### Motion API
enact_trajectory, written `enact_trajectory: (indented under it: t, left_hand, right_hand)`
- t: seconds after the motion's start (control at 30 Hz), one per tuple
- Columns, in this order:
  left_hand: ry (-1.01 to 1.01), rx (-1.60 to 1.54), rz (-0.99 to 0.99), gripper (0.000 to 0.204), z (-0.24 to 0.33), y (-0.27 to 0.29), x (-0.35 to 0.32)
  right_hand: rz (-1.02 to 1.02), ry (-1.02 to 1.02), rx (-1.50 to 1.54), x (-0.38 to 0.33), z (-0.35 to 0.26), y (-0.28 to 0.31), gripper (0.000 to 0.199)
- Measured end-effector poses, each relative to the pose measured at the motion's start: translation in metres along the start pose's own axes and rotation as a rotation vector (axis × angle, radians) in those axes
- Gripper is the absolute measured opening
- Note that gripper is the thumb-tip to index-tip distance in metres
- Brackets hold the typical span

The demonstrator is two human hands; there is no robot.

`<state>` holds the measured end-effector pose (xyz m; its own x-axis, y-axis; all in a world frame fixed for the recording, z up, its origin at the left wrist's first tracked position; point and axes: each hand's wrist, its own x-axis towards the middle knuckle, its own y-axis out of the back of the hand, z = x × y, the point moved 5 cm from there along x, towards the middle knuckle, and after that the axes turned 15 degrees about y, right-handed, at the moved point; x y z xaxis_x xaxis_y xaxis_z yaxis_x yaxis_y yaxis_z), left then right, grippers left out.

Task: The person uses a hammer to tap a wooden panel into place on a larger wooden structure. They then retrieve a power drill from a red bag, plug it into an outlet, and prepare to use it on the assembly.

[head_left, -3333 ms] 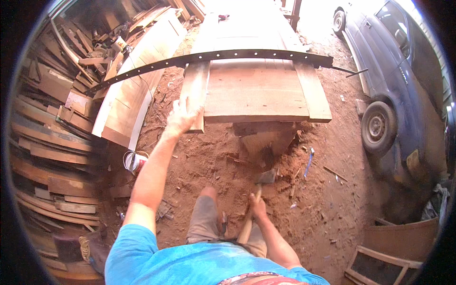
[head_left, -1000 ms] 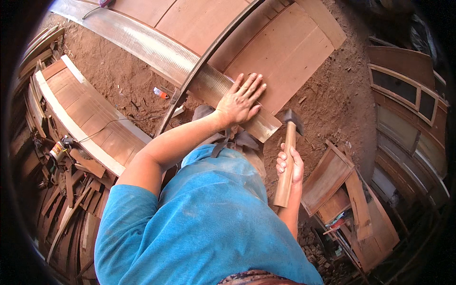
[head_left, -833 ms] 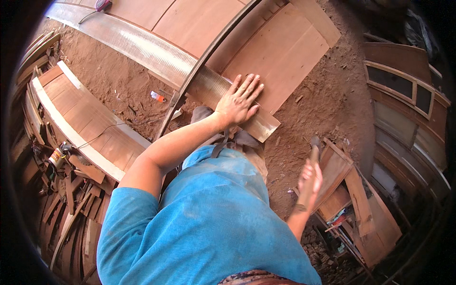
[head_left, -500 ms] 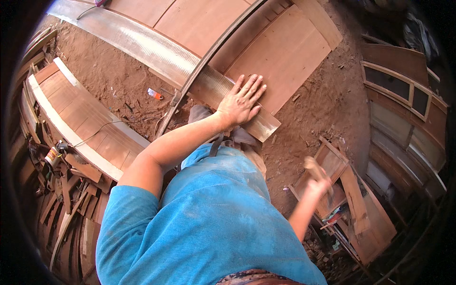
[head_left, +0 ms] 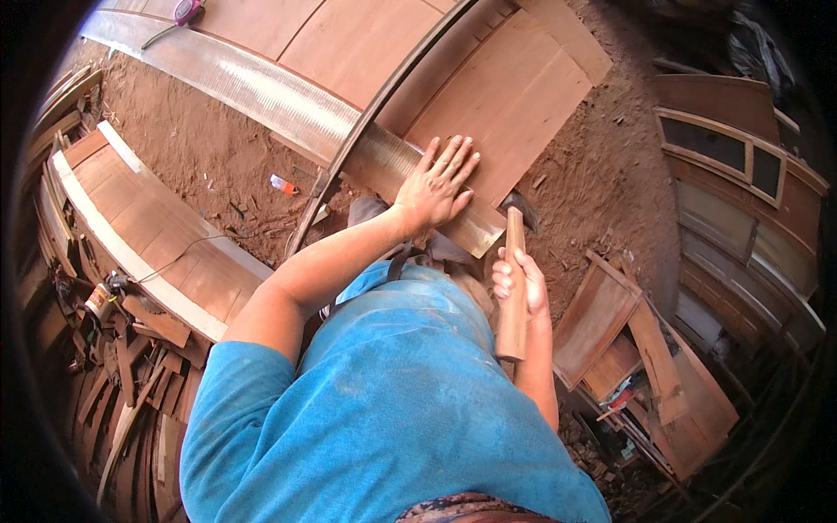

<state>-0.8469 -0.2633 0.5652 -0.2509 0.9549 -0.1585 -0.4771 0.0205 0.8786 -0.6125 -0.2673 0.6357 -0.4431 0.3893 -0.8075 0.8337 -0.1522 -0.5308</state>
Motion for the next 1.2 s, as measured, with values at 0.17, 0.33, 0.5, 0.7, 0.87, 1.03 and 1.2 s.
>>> enact_trajectory:
  t: [0.17,0.33,0.5,0.7,0.87,1.03,1.2]
  left_hand:
    - [0.008,0.008,0.02,0.069,0.001,0.003,-0.001]
    - [0.009,0.023,-0.005,0.069,0.005,0.005,-0.002]
    - [0.012,0.022,0.013,0.069,0.003,-0.007,0.003]
    - [0.117,0.072,0.1,0.07,-0.007,0.008,0.072]
    - [0.121,0.118,0.218,0.075,0.004,0.02,0.178]
    - [0.144,0.159,0.256,0.079,0.006,0.024,0.261]
    - [0.164,0.14,0.233,0.08,0.009,0.026,0.271]
  right_hand:
    - [0.171,0.102,0.19,0.007,-0.019,0.02,0.028]
    - [0.113,0.121,-0.045,0.013,-0.015,0.0,0.027]
    - [0.027,0.061,0.108,0.027,-0.042,0.008,0.03]
    - [0.018,0.117,-0.031,0.03,-0.087,0.019,0.032]
    - [0.072,0.217,-0.117,0.045,-0.14,0.016,0.032]
    - [0.112,0.454,-0.115,0.055,-0.195,0.019,0.033]
    - [0.298,0.541,-0.201,0.096,-0.201,-0.018,0.033]
